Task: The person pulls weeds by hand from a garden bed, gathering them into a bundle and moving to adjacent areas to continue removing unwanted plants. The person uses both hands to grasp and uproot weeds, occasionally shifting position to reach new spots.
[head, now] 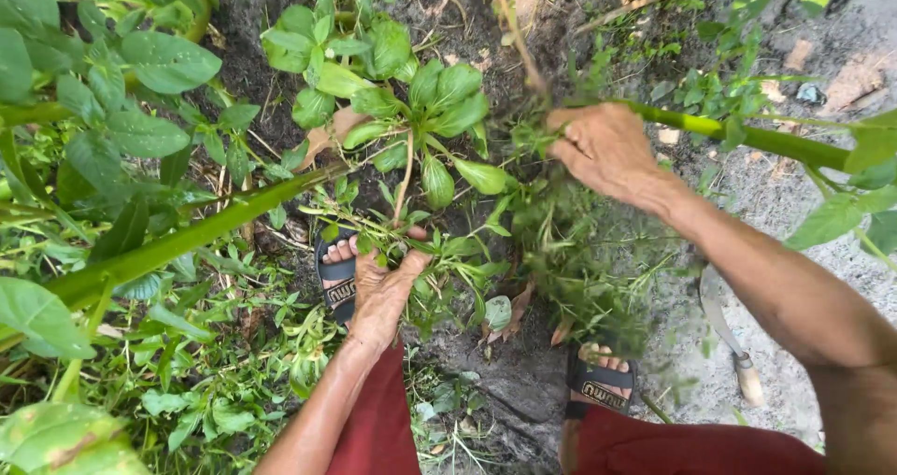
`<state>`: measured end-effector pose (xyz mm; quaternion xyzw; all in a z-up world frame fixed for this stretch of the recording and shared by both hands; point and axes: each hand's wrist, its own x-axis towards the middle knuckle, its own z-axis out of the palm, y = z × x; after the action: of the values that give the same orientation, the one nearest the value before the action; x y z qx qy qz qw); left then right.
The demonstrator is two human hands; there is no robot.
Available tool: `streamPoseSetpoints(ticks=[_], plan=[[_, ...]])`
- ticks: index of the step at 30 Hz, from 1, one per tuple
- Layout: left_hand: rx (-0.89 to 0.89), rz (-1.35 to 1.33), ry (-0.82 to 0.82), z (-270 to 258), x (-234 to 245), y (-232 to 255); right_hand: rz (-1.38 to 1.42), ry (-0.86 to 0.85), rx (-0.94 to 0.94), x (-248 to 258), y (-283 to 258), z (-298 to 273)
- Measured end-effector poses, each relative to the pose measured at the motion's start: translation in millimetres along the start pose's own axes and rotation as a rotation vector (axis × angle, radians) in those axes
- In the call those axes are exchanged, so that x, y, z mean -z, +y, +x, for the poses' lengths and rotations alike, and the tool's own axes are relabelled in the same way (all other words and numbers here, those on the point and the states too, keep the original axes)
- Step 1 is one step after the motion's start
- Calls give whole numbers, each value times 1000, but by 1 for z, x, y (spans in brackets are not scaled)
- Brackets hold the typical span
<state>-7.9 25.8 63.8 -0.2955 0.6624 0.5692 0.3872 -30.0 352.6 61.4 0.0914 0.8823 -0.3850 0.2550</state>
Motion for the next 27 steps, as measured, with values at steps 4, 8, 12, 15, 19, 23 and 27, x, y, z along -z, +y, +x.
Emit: streamPoseSetpoints(ticks=[4, 8, 12, 15, 19, 23, 27], plan=[[-90, -110, -100, 5, 0, -14, -152, 451, 388, 46, 6, 7], [-230, -158, -180, 2, -3, -19, 497, 577, 596, 76, -8, -1], [194, -1143, -479, 15, -1, -34, 1025, 289, 348, 63, -38, 23], [-220, -59, -147, 1, -10, -16, 598, 72, -336, 23, -37, 42], [-125, -47, -95, 14, -9, -43, -749, 7, -174, -74, 73, 71], [-124, -48, -105, 8, 1, -37, -1003, -149, -270, -118, 124, 80], [-130, -60, -87, 8, 0, -38, -991, -117, -188, -85, 84, 53]])
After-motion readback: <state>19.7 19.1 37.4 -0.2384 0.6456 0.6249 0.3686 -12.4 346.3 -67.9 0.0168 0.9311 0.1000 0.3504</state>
